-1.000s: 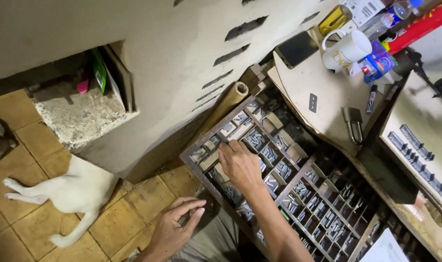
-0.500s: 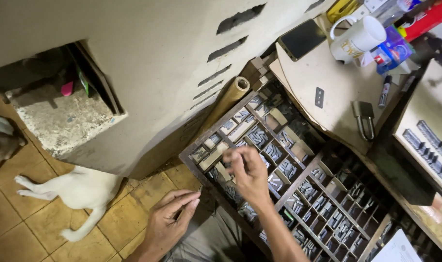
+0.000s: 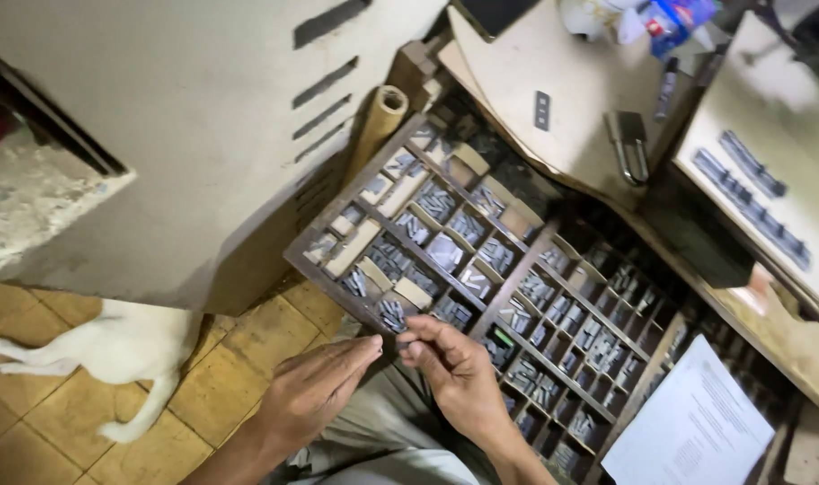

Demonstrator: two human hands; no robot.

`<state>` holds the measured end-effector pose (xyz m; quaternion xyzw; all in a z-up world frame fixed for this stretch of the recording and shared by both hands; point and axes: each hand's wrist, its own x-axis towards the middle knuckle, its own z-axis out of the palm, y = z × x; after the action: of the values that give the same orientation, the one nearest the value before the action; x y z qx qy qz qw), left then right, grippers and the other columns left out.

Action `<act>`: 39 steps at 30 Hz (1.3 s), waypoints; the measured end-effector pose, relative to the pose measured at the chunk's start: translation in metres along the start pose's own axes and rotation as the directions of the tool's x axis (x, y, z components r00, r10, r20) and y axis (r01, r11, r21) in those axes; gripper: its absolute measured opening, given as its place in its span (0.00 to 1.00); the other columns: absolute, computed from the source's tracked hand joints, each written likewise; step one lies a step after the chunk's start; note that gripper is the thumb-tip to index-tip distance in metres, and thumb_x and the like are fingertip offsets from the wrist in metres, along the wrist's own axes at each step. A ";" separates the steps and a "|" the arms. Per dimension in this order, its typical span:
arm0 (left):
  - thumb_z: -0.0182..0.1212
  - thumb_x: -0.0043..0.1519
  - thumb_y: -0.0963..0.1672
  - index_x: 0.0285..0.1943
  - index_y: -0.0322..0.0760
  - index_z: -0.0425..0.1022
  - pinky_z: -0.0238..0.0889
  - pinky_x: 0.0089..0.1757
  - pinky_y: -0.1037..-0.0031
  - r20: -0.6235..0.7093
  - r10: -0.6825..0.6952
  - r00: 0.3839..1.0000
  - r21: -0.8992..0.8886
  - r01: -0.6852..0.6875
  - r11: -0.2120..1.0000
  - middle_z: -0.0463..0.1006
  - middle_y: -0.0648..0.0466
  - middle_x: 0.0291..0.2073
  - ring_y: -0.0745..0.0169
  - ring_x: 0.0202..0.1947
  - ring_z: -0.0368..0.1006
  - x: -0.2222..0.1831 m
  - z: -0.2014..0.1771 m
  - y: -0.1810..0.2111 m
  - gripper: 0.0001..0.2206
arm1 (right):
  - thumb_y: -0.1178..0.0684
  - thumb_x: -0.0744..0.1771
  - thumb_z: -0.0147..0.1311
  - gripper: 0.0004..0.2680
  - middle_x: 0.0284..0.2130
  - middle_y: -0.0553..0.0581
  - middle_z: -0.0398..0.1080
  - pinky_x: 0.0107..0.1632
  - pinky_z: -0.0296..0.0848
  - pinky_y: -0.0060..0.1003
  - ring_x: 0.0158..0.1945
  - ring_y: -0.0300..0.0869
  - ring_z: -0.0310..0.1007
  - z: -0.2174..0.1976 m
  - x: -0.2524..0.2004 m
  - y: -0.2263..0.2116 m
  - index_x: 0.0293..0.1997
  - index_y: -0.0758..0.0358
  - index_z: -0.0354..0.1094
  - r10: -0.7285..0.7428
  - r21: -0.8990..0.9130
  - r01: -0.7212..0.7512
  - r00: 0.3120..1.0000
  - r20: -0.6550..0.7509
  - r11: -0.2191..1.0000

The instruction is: Arranging individual metal type characters from a type case into a layout for printing.

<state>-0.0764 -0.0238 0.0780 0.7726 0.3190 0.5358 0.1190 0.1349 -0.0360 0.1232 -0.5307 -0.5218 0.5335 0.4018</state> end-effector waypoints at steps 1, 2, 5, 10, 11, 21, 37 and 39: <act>0.77 0.53 0.35 0.50 0.28 0.81 0.83 0.45 0.72 0.022 0.055 0.998 0.024 -0.055 0.998 0.86 0.46 0.42 0.58 0.40 0.86 0.000 0.001 0.002 0.16 | 0.61 0.68 0.52 0.12 0.42 0.58 0.78 0.49 0.83 0.34 0.43 0.40 0.79 0.001 -0.003 0.000 0.60 0.68 0.68 -0.011 0.051 0.011 1.000 0.007 0.999; 0.77 0.53 0.35 0.50 0.28 0.81 0.83 0.45 0.72 0.024 0.062 0.998 0.023 -0.062 0.998 0.86 0.46 0.42 0.58 0.40 0.86 0.002 -0.001 0.005 0.16 | 0.61 0.68 0.52 0.12 0.42 0.58 0.78 0.49 0.83 0.34 0.43 0.40 0.79 -0.001 -0.007 -0.003 0.60 0.68 0.68 -0.016 0.053 0.016 1.000 0.002 0.998; 0.76 0.52 0.33 0.56 0.26 0.78 0.82 0.48 0.73 0.144 0.179 0.973 0.039 -0.186 0.982 0.84 0.44 0.48 0.57 0.45 0.85 0.010 -0.008 0.016 0.21 | 0.61 0.67 0.57 0.13 0.40 0.58 0.82 0.45 0.84 0.32 0.39 0.40 0.81 0.000 -0.018 -0.005 0.59 0.66 0.69 -0.071 0.031 0.073 0.995 -0.074 0.997; 0.43 0.70 0.39 0.64 0.25 0.70 0.73 0.55 0.65 0.254 0.237 0.938 -0.111 -0.215 0.970 0.78 0.42 0.59 0.51 0.57 0.80 0.011 -0.008 0.022 0.16 | 0.56 0.63 0.67 0.13 0.32 0.49 0.83 0.46 0.75 0.28 0.34 0.30 0.78 -0.008 -0.035 0.020 0.51 0.58 0.74 -0.122 -0.145 0.089 0.964 -0.237 0.985; 0.43 0.70 0.39 0.64 0.25 0.70 0.73 0.55 0.65 0.254 0.279 0.926 -0.168 -0.242 0.956 0.78 0.42 0.59 0.51 0.57 0.80 0.013 -0.006 0.027 0.16 | 0.56 0.63 0.67 0.13 0.32 0.49 0.83 0.46 0.75 0.28 0.34 0.30 0.78 -0.009 -0.042 0.027 0.51 0.58 0.74 -0.124 -0.160 0.079 0.947 -0.298 0.984; 0.50 0.61 0.36 0.61 0.46 0.76 0.72 0.47 0.72 0.428 0.144 0.892 -0.070 -0.126 0.990 0.80 0.60 0.51 0.67 0.46 0.80 0.007 0.054 0.045 0.21 | 0.47 0.70 0.48 0.11 0.52 0.57 0.78 0.52 0.80 0.44 0.53 0.46 0.78 -0.076 -0.104 0.017 0.55 0.55 0.69 0.032 -0.217 -0.099 0.955 -0.293 0.971; 0.71 0.55 0.38 0.51 0.40 0.82 0.79 0.50 0.81 0.233 -0.042 0.972 -0.375 0.129 0.918 0.85 0.54 0.45 0.66 0.44 0.84 0.029 0.101 0.073 0.14 | 0.52 0.71 0.47 0.09 0.40 0.56 0.74 0.33 0.83 0.46 0.32 0.48 0.77 -0.175 -0.070 0.044 0.54 0.60 0.71 0.034 -0.769 -0.516 0.837 -0.546 0.377; 0.71 0.55 0.38 0.52 0.40 0.82 0.79 0.48 0.82 0.249 -0.029 0.968 -0.378 0.125 0.917 0.85 0.53 0.45 0.66 0.44 0.84 0.019 0.105 0.064 0.15 | 0.53 0.70 0.49 0.06 0.39 0.55 0.73 0.36 0.79 0.45 0.34 0.47 0.76 -0.179 -0.073 0.046 0.47 0.58 0.70 0.006 -0.733 -0.498 0.829 -0.560 0.463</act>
<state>0.0465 -0.0448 0.0844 0.7786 0.2194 0.4869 0.3294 0.3256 -0.0906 0.1077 -0.8462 -0.5092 0.1081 0.1138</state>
